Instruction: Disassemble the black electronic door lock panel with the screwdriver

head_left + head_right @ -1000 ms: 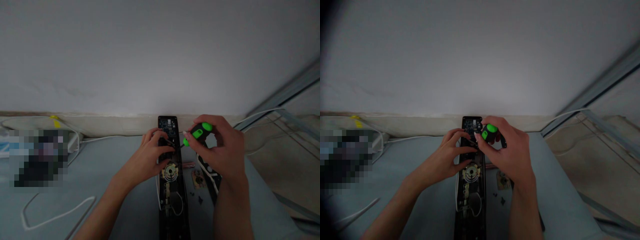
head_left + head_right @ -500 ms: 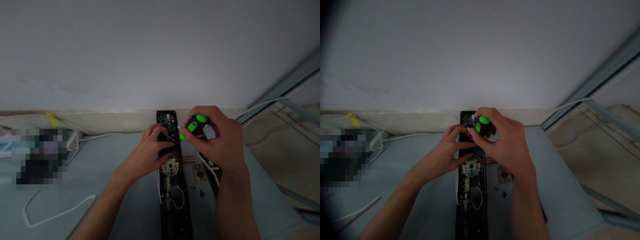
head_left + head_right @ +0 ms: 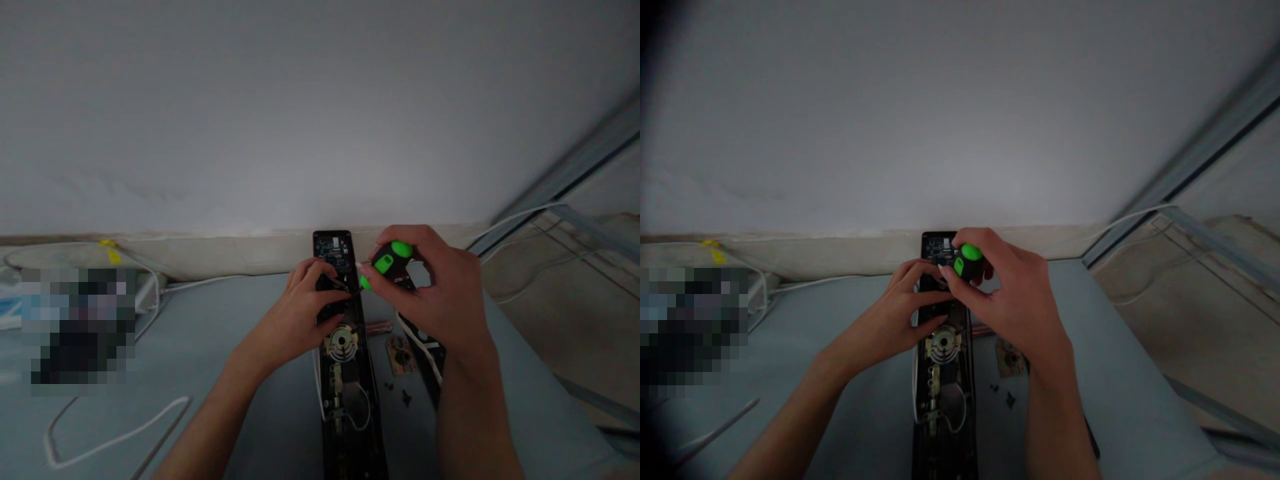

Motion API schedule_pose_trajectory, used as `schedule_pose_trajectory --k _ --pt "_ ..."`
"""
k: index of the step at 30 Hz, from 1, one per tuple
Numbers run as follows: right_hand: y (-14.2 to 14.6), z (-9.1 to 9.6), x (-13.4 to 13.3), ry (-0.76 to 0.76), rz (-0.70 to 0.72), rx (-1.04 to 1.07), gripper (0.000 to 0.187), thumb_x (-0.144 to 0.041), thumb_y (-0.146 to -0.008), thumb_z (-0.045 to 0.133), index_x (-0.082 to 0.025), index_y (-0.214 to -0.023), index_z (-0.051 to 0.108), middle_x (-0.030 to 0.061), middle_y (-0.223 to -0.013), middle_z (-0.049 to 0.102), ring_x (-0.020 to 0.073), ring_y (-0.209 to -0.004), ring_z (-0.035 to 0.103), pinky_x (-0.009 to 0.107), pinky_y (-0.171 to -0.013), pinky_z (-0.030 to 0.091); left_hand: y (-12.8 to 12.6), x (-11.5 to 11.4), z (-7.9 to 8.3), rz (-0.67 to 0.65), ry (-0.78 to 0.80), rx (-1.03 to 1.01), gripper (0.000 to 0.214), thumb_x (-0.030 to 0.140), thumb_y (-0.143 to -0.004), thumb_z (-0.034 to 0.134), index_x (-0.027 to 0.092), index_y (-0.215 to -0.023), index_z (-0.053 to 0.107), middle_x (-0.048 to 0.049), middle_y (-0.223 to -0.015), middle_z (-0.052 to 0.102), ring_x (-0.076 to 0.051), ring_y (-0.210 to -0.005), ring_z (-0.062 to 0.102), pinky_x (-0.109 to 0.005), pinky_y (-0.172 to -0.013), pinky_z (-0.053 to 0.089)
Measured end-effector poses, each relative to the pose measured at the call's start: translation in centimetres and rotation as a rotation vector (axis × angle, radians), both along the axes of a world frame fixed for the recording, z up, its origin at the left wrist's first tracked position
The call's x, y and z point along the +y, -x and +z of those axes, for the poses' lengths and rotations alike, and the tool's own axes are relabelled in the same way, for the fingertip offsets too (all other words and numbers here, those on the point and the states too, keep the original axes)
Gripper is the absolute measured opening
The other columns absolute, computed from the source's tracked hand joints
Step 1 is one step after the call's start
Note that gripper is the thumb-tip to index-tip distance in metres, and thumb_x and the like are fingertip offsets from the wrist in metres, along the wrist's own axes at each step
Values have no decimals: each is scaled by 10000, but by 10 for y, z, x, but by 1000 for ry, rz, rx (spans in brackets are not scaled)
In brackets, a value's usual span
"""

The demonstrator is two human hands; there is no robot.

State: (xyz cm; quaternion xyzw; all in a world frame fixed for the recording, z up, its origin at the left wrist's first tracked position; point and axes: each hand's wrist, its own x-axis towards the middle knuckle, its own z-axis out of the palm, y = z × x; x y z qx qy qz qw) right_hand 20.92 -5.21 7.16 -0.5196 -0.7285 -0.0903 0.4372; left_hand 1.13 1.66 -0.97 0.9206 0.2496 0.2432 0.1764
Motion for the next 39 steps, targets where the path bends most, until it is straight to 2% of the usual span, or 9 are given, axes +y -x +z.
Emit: schedule_pose_trajectory --k 18,24,30,39 --pt "-5 -2 1 14 30 20 227 -307 -870 751 -276 -1061 633 -30 -885 746 124 -727 711 235 -662 562 0 0 -2 -10 19 -23 276 176 -876 756 280 -1132 774 -91 -1351 497 -326 -1384 392 -586 -1166 427" --pt "-4 -1 0 -3 12 15 208 -278 -861 755 -269 -1027 629 -46 -825 729 113 -683 691 223 -639 545 1 1 -2 -5 42 -51 218 169 -886 731 234 -1094 739 -99 -1319 516 -316 -1354 430 -569 -1161 437" --pt "-3 1 -2 0 -1 26 205 -260 -858 744 -273 -1023 624 -50 -815 732 117 -672 694 228 -616 548 3 1 -1 -8 51 -59 341 188 -900 729 261 -1233 713 -102 -1337 508 -305 -1348 453 -549 -1156 447" --pt "0 -1 0 10 47 6 208 -278 -865 743 -269 -1038 628 -51 -827 733 108 -672 691 223 -642 548 -1 -1 0 -17 30 -25 305 162 -862 759 266 -1148 777 -104 -1331 520 -333 -1346 432 -581 -1148 436"
